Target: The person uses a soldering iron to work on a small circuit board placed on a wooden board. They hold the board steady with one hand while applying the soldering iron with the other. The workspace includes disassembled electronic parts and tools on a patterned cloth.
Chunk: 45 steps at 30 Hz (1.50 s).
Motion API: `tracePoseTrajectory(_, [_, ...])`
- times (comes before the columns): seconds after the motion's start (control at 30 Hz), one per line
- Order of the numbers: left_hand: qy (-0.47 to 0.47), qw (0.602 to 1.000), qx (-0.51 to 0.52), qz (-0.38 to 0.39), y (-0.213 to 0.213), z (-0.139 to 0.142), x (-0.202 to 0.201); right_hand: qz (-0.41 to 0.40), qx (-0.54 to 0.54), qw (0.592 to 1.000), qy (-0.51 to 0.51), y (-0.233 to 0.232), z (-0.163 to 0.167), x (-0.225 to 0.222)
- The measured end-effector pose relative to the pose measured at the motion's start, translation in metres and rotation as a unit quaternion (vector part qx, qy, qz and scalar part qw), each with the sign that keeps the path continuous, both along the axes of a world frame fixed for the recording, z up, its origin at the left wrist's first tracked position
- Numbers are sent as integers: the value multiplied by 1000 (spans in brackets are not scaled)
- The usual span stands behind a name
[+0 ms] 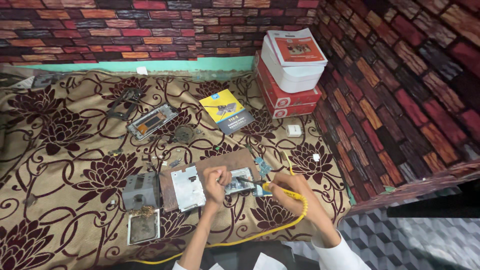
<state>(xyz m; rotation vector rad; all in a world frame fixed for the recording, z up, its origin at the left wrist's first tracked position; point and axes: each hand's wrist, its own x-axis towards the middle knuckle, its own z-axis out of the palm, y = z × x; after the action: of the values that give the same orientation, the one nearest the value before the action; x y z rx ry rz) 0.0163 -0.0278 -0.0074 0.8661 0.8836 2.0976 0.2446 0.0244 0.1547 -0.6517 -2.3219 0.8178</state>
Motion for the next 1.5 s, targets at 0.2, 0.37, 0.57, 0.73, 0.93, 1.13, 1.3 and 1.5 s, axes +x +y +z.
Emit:
tracePoseTrajectory(0.2, [-42, 999, 20, -7, 4, -5, -1, 6, 23, 999, -27, -7, 6, 2])
tracePoseTrajectory(0.37, [-30, 999, 11, -4, 6, -7, -3, 1, -95, 993, -68, -8, 17, 1])
tracePoseTrajectory(0.57, [-29, 999, 30, -9, 6, -7, -3, -31, -150, 987, -53, -11, 19, 8])
tracePoseTrajectory(0.73, [-26, 999, 32, -13, 5, -5, -2, -28, -134, 990, -43, -15, 18, 9])
tracePoseTrajectory(0.93, [-37, 998, 41, -24, 6, -6, -2, -17, -148, 988, -37, -19, 18, 5])
tracePoseTrajectory(1.13, [-52, 997, 43, -34, 5, -10, -1, -18, -117, 992, -36, -21, 18, 2])
tracePoseTrajectory(1.3, [-41, 997, 47, -34, 5, -10, -2, -25, -119, 992, -41, -22, 20, 2])
tracePoseTrajectory(1.5, [-20, 999, 43, -25, 5, -10, -1, -16, -126, 990, -58, -16, 18, 0])
